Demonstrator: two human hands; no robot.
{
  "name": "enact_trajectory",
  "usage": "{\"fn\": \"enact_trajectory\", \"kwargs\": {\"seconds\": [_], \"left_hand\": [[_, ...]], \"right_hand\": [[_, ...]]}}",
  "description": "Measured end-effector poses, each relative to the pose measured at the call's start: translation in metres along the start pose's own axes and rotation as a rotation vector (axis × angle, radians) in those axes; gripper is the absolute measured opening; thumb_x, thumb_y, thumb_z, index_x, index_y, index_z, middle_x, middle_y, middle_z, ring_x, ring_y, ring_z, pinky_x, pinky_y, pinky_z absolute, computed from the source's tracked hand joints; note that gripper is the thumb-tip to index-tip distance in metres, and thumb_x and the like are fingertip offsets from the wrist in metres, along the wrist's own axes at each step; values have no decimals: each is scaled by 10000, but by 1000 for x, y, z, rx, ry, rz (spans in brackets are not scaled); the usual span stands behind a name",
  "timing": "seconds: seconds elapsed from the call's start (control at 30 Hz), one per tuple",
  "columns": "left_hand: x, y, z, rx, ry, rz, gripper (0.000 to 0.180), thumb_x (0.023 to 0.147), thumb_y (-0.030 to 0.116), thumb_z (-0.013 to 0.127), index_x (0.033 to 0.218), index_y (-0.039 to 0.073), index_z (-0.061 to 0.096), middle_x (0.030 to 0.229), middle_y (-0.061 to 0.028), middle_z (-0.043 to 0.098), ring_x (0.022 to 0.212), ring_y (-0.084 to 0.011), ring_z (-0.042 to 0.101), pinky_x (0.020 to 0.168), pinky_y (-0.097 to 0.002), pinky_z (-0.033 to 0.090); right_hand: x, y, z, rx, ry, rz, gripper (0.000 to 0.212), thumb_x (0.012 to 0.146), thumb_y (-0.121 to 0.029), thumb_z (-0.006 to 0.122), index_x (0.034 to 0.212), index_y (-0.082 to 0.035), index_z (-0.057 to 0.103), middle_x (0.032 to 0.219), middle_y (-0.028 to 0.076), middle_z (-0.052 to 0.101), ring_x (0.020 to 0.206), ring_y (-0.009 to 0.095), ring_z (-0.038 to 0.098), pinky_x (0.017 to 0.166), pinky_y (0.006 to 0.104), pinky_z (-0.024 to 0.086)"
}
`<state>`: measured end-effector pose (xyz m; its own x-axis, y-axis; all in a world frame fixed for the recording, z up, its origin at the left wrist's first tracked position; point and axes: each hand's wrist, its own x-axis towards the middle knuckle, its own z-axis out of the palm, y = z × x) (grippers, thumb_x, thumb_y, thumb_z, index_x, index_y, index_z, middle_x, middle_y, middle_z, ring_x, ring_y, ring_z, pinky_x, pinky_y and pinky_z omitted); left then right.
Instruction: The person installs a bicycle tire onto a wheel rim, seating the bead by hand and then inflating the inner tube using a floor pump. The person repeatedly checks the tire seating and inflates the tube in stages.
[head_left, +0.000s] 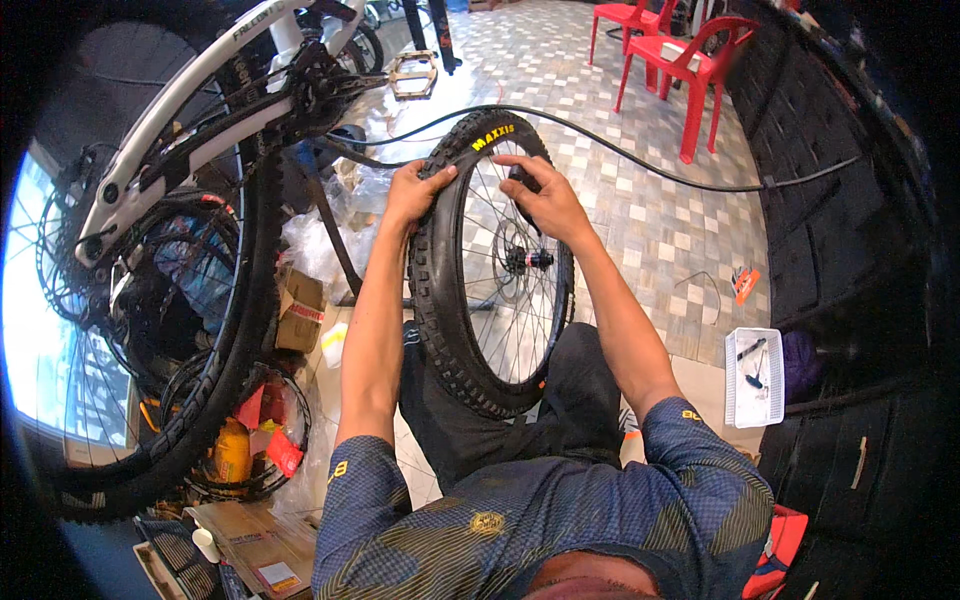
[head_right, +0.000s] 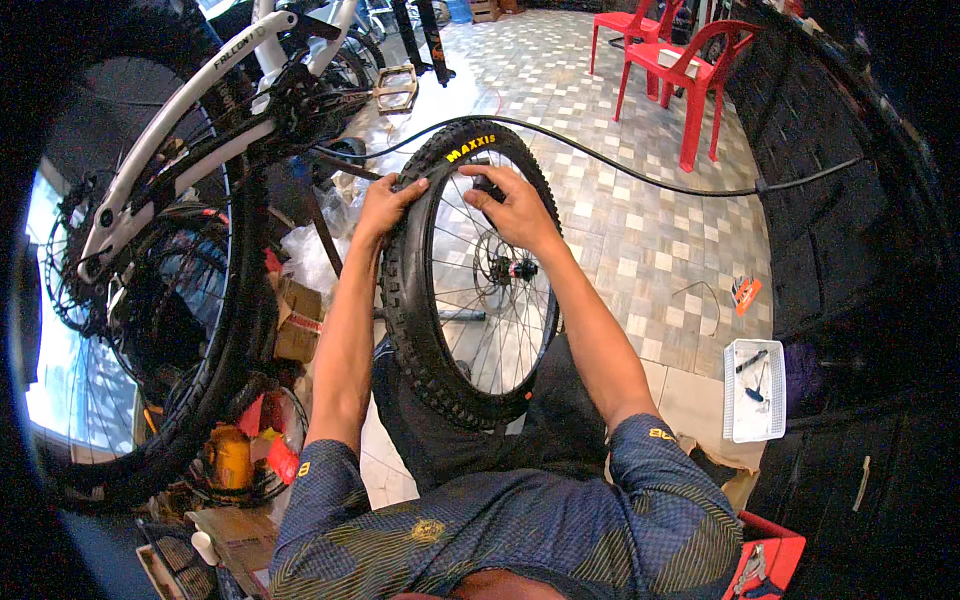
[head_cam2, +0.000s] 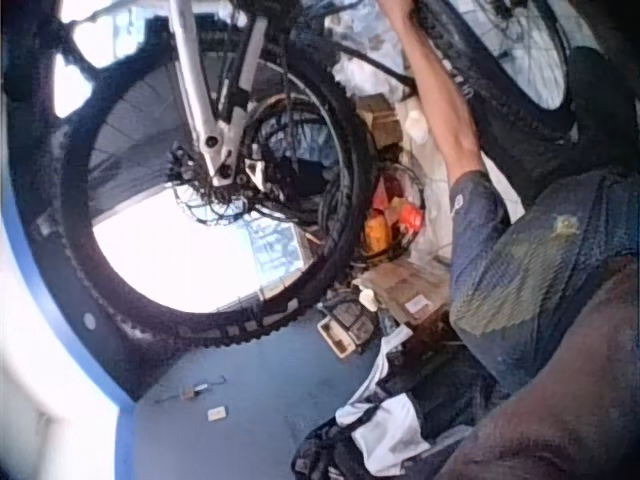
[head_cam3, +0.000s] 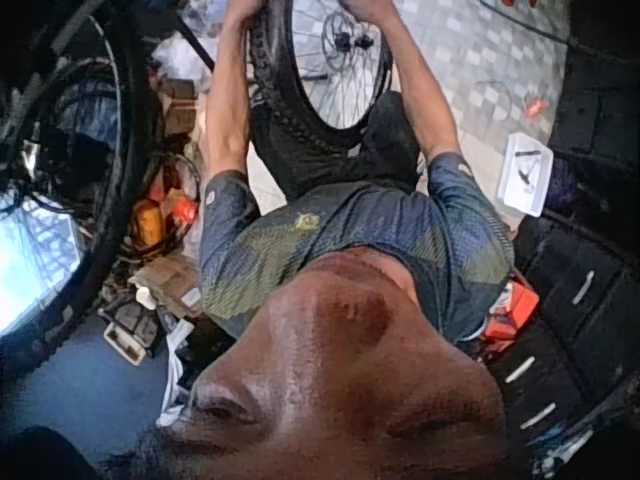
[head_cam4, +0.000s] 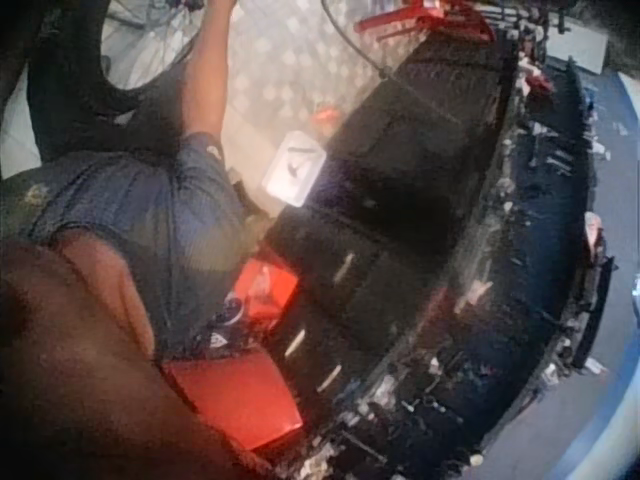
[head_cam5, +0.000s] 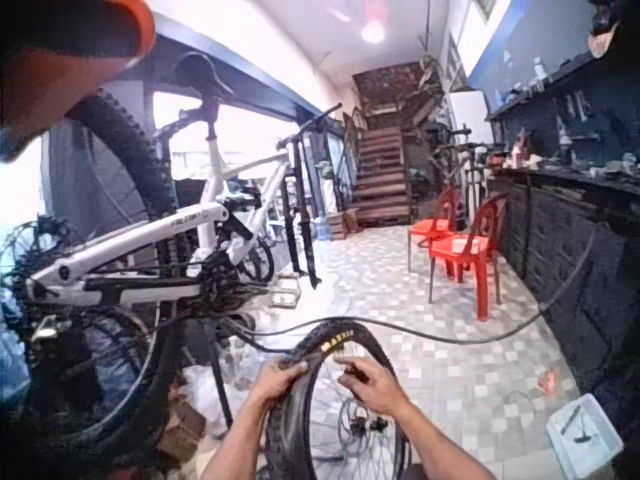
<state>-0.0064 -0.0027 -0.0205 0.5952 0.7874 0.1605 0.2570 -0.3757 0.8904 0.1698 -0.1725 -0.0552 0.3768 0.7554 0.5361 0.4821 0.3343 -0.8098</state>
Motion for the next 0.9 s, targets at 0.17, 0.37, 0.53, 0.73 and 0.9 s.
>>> {"fn": "enact_trajectory", "kwargs": {"seconds": [0.17, 0.37, 0.53, 0.73, 0.9], "left_hand": [[-2, 1, -6, 131, 109, 63, 515, 812, 347, 835, 1082, -71, 700, 889, -131, 729, 730, -156, 655, 675, -321, 535], [-6, -4, -10, 35, 36, 50, 464, 813, 336, 814, 1036, -56, 706, 829, -98, 724, 693, -143, 642, 643, -305, 517], [-6, -7, -11, -4, 23, 35, 460, 812, 324, 817, 1036, -60, 702, 842, -98, 724, 696, -139, 643, 644, -301, 519], [-6, 1, -5, -46, -9, 10, 533, 805, 354, 825, 1086, -77, 685, 879, -117, 729, 726, -151, 653, 670, -302, 526], [5, -15, -11, 5, 19, 32, 668, 797, 383, 835, 1173, -131, 635, 947, -159, 725, 786, -186, 671, 717, -320, 542]], "right_hand": [[7, 5, 39, 217, 14, 116, 309, 910, -190, 774, 1151, -32, 660, 812, -10, 657, 715, 61, 581, 629, 234, 476], [5, 17, 63, 439, 20, 46, 249, 958, -145, 714, 1154, -21, 624, 970, 26, 672, 852, 69, 600, 741, 224, 487], [-7, 5, 66, 274, -8, 13, 248, 958, -166, 716, 1135, -20, 621, 981, 50, 690, 880, 101, 637, 770, 263, 524], [-9, 3, 64, 210, 11, -40, 274, 948, -186, 732, 1138, -22, 624, 974, 43, 691, 869, 100, 638, 770, 266, 520], [-13, -3, 69, 180, -4, -28, 261, 942, -174, 738, 1117, -20, 621, 960, 44, 683, 838, 103, 631, 725, 260, 514]]}}
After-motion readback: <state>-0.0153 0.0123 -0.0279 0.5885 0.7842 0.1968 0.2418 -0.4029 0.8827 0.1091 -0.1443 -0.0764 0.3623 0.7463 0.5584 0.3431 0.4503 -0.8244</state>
